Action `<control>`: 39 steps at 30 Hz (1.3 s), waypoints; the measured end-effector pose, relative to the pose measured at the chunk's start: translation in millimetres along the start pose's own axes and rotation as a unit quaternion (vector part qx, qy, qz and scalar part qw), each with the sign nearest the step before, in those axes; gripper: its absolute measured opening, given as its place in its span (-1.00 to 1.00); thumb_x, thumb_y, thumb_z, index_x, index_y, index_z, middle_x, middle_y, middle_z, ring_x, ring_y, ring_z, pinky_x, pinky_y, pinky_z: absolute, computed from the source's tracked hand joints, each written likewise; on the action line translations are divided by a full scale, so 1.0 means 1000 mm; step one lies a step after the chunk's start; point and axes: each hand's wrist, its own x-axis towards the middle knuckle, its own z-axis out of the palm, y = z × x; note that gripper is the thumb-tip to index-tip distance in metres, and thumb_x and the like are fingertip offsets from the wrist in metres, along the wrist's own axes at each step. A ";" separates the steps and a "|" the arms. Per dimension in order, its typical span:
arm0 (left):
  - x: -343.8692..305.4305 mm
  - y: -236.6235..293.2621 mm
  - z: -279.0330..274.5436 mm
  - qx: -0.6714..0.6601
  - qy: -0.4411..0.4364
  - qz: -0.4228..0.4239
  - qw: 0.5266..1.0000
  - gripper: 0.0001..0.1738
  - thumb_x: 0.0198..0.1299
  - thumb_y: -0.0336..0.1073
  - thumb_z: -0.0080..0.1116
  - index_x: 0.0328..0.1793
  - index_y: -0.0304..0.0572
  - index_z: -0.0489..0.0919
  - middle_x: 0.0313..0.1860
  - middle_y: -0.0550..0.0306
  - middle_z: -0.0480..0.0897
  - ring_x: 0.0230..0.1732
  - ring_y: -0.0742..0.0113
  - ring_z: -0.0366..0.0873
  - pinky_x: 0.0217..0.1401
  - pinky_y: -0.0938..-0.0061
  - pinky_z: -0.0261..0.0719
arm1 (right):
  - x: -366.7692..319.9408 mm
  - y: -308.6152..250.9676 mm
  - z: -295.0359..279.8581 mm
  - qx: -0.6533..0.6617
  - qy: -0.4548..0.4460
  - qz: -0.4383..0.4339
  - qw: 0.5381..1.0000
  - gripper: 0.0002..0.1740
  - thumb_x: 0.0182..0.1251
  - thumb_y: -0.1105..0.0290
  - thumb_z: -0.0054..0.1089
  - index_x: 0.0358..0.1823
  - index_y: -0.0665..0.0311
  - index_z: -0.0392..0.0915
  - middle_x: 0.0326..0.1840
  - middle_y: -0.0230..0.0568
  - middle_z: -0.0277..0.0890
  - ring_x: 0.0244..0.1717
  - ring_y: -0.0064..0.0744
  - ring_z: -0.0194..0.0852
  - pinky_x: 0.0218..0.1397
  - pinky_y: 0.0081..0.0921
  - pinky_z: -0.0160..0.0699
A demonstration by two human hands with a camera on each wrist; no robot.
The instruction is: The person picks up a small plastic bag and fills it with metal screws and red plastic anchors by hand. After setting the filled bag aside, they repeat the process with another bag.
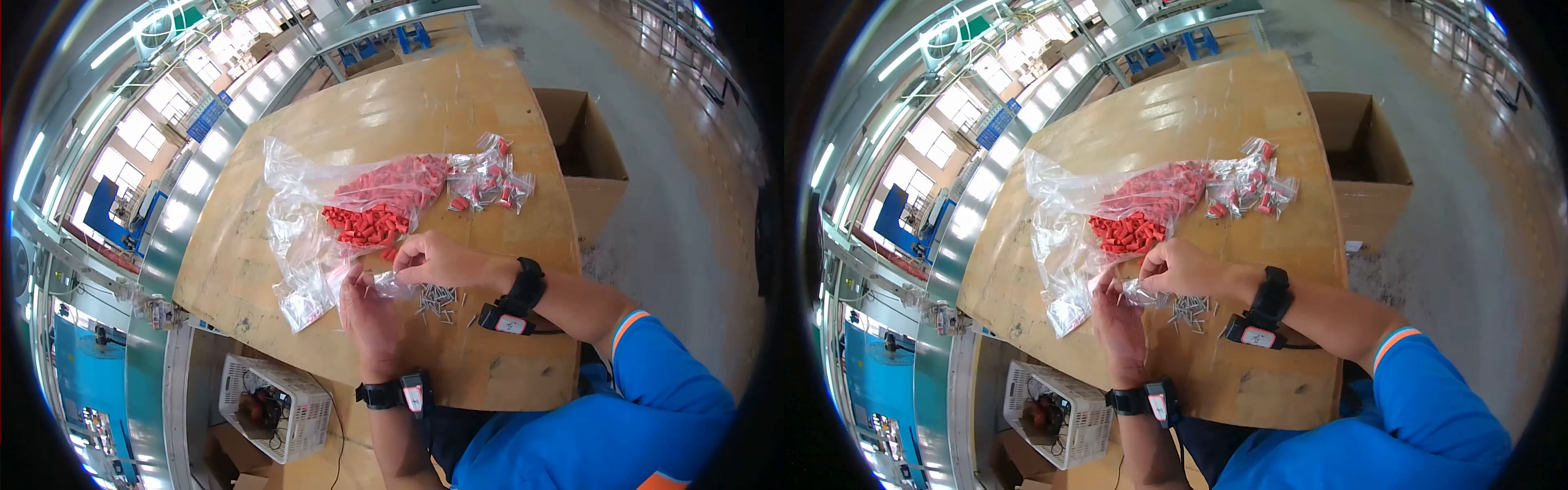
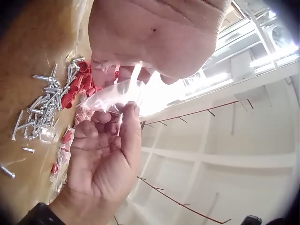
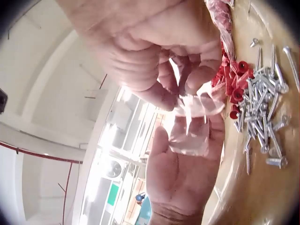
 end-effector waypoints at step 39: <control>-0.002 -0.009 0.004 0.262 -0.023 0.185 0.947 -0.92 0.11 -0.55 0.15 -0.41 -0.24 0.53 -0.46 0.35 0.46 -0.48 0.68 0.28 -0.43 0.77 0.22 | -0.004 -0.006 -0.005 0.051 -0.022 -0.015 0.998 -0.82 0.13 0.41 0.22 -0.30 0.39 0.59 -0.48 -0.27 0.58 -0.43 -0.62 0.51 -0.33 -0.63 0.46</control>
